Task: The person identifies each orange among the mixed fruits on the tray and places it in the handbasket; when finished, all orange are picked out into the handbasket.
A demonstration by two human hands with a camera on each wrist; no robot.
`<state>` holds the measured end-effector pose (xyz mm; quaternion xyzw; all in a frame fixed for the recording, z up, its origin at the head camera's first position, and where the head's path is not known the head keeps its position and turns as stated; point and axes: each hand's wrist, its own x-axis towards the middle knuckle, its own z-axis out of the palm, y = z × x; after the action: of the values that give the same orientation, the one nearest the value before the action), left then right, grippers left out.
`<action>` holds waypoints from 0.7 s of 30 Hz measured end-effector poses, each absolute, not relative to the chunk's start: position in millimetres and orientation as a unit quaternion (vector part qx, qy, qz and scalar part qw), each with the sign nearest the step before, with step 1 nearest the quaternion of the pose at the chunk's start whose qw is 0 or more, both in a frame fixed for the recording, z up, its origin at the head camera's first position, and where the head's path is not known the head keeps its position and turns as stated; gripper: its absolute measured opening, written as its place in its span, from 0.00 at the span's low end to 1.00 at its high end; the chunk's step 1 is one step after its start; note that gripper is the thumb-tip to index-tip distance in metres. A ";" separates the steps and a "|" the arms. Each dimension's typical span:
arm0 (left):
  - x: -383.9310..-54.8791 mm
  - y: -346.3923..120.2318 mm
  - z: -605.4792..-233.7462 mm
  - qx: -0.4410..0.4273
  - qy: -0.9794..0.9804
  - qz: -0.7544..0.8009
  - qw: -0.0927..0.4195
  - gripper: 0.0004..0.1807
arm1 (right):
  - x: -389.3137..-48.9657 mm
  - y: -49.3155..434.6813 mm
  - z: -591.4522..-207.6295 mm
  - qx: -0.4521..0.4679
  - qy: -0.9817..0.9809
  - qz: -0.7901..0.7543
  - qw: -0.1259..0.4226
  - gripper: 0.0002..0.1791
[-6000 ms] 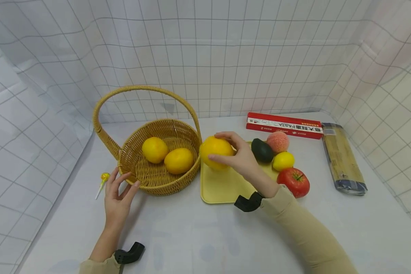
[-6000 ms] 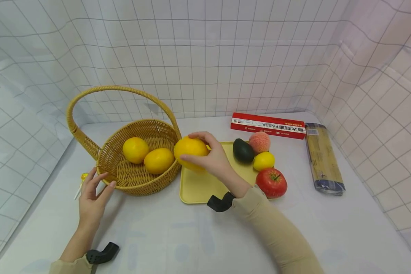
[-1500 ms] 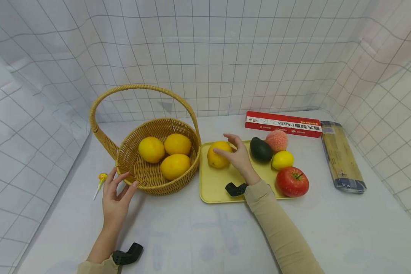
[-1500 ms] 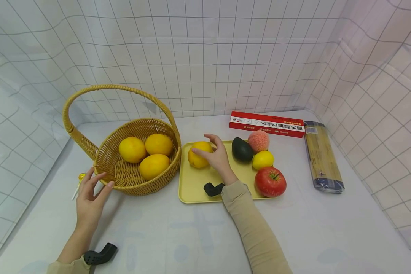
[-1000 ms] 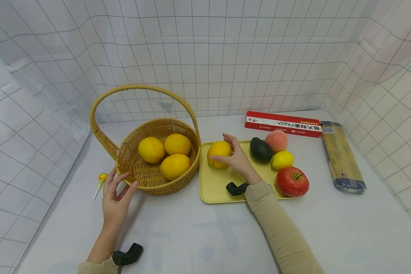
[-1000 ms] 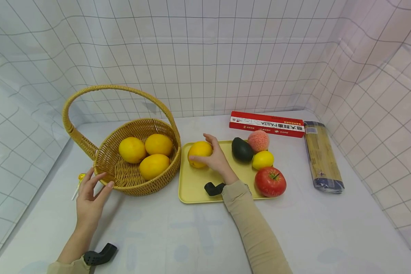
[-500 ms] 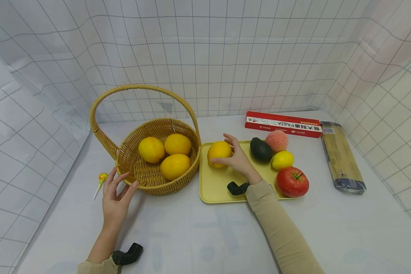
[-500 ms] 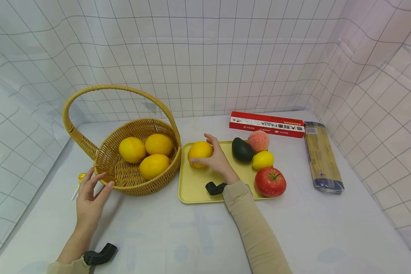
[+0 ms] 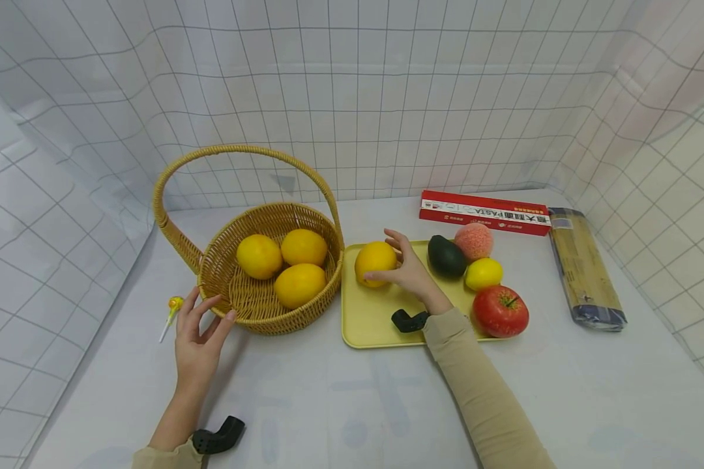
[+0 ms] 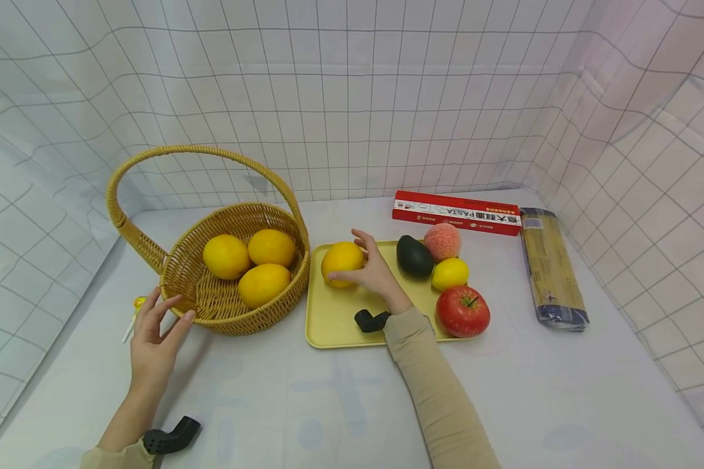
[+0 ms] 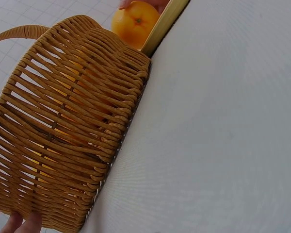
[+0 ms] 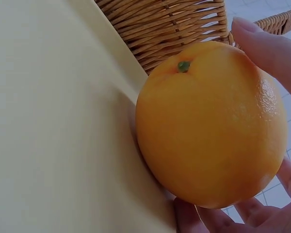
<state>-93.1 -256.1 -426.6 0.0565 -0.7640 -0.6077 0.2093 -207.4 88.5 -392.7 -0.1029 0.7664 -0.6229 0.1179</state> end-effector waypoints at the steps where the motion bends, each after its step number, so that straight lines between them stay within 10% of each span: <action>1: -93.1 -256.0 -426.5 0.056 -0.764 -0.608 0.210 0.20 | -207.3 88.8 -392.9 -0.103 0.767 -0.622 0.118 0.51; 21: -93.9 -257.3 -427.0 0.058 -0.764 -0.607 0.210 0.20 | -224.8 91.3 -422.4 -0.110 0.773 -0.619 0.086 0.44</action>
<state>-93.9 -257.3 -427.0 0.0578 -0.7644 -0.6068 0.2102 -224.8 91.3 -422.4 -0.1104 0.7733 -0.6185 0.0856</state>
